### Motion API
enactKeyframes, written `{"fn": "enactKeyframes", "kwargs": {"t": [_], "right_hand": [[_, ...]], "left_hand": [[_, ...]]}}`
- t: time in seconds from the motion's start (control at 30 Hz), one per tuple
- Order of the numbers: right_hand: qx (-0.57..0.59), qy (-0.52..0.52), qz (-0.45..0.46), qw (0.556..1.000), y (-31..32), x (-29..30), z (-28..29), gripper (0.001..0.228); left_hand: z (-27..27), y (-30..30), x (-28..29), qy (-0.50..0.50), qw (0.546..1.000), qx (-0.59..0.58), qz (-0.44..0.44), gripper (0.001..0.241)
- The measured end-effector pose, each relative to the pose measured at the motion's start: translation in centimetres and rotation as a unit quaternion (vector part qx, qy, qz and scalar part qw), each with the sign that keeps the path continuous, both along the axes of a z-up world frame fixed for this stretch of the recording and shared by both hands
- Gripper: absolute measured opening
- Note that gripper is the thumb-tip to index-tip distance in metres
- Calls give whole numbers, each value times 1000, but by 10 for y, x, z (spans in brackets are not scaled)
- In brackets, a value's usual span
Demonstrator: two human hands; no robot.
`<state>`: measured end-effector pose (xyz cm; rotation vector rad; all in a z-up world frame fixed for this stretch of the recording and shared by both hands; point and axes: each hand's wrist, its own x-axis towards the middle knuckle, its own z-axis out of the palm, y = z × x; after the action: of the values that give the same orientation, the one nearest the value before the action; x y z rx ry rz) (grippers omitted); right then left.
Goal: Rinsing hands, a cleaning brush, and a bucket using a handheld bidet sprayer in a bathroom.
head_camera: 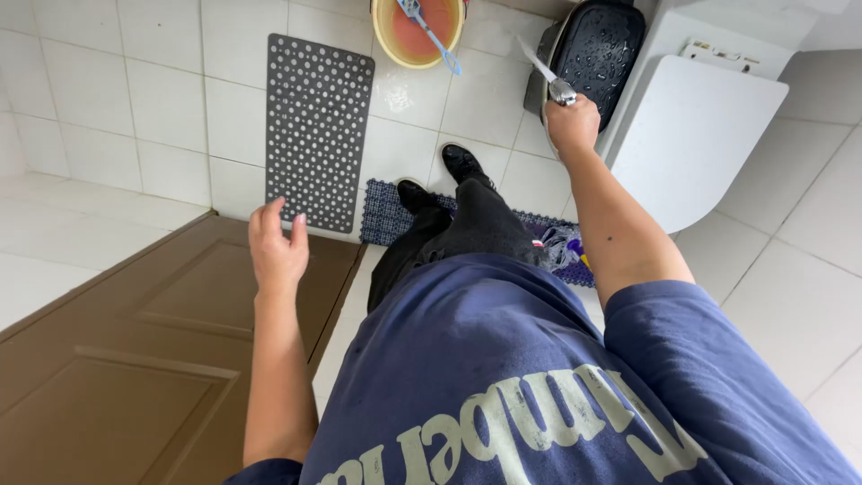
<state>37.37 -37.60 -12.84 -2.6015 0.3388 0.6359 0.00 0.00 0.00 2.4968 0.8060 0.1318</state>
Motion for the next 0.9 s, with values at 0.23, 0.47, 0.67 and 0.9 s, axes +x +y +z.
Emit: {"fn": "enactKeyframes", "kwargs": {"t": [0.23,0.47,0.67,0.9], "right_hand": [[-1,-23,27,999,1,-28,0,35],[-74,74,292,951,56,-82,27,37],[-60,72,379,921,137,-117,66,34],[21,-22,391,920,189,-135,104,24]], "left_hand": [[-5,-4,-57,35,997,-9,72,39],[-10,-10,-99,21,994,-10,104,42],[-23,-12,-124,-19,993,-18,118,42],[-24,-7,-131,-33,989,-33,137,40]]}}
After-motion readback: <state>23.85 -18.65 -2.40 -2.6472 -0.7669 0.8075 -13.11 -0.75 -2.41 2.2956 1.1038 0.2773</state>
